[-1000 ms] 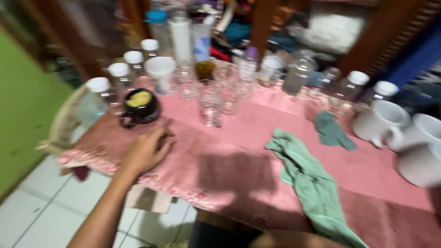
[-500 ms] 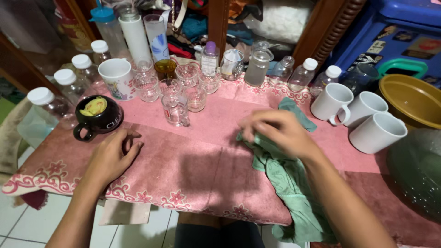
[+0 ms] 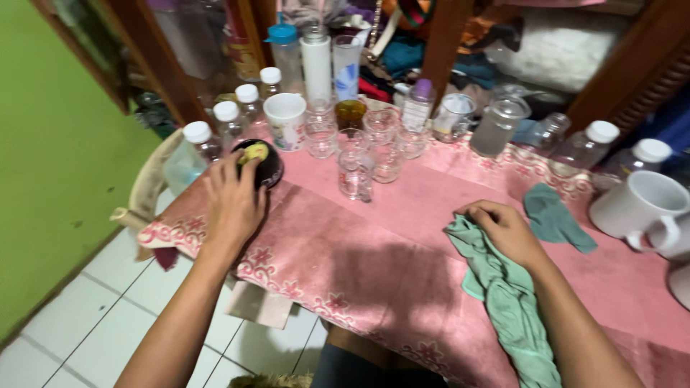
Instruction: The person wipes the exterior and interior of a black cup and a white patterned mug using a green cloth.
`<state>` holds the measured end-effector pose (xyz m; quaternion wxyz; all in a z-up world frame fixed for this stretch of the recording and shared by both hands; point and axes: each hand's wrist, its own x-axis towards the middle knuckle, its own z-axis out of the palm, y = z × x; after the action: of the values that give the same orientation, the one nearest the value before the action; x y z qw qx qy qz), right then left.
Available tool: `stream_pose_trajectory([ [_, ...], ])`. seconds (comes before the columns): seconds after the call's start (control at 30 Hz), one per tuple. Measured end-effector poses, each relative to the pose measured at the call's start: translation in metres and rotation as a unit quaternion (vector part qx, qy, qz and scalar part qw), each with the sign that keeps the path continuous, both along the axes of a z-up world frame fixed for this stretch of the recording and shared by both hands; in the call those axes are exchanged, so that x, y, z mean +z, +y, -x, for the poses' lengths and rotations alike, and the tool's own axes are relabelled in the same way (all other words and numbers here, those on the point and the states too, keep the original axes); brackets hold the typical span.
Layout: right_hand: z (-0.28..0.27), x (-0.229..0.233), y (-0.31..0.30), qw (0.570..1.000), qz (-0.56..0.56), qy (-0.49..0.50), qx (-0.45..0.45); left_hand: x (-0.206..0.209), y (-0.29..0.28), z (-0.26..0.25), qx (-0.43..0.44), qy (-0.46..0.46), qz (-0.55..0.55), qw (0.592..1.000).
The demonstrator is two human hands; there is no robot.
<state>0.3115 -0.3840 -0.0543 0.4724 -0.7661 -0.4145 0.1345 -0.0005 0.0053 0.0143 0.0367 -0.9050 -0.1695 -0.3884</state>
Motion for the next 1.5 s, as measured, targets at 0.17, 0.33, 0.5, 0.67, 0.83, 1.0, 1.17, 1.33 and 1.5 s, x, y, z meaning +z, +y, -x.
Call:
stream_pose_trajectory([
  [0.17, -0.001, -0.003, 0.001, 0.999, 0.0, 0.051, -0.003, 0.006, 0.01, -0.001, 0.001, 0.054, -0.024, 0.998],
  [0.33, -0.001, -0.003, 0.002, 0.998, 0.0, 0.069, -0.005, 0.003, 0.024, -0.006, -0.019, 0.069, -0.056, 0.996],
  [0.5, 0.002, 0.001, 0.003, 0.998, 0.019, 0.05, -0.022, -0.001, 0.029, -0.008, -0.04, 0.067, -0.032, 0.996],
  [0.67, 0.002, 0.003, 0.003, 0.998, 0.023, 0.054, -0.027, 0.001, 0.027, -0.01, -0.033, 0.068, -0.063, 0.995],
  [0.83, 0.0, 0.0, 0.002, 0.998, 0.02, 0.053, -0.021, 0.009, 0.03, -0.014, -0.034, 0.056, -0.047, 0.997],
  [1.0, -0.001, -0.002, 0.002, 0.998, 0.012, 0.066, -0.016, 0.007, 0.031, -0.016, -0.034, 0.071, -0.045, 0.996],
  [1.17, -0.001, -0.001, 0.002, 0.998, 0.013, 0.058, -0.017, -0.001, 0.032, -0.015, -0.035, 0.067, -0.042, 0.996],
  [1.33, 0.001, 0.001, 0.002, 0.998, 0.006, 0.063, -0.012, -0.006, 0.03, -0.011, -0.008, 0.074, -0.037, 0.996],
  [1.5, 0.004, 0.005, 0.003, 0.997, 0.026, 0.063, -0.027, 0.007, 0.02, -0.008, -0.04, 0.056, -0.011, 0.998],
])
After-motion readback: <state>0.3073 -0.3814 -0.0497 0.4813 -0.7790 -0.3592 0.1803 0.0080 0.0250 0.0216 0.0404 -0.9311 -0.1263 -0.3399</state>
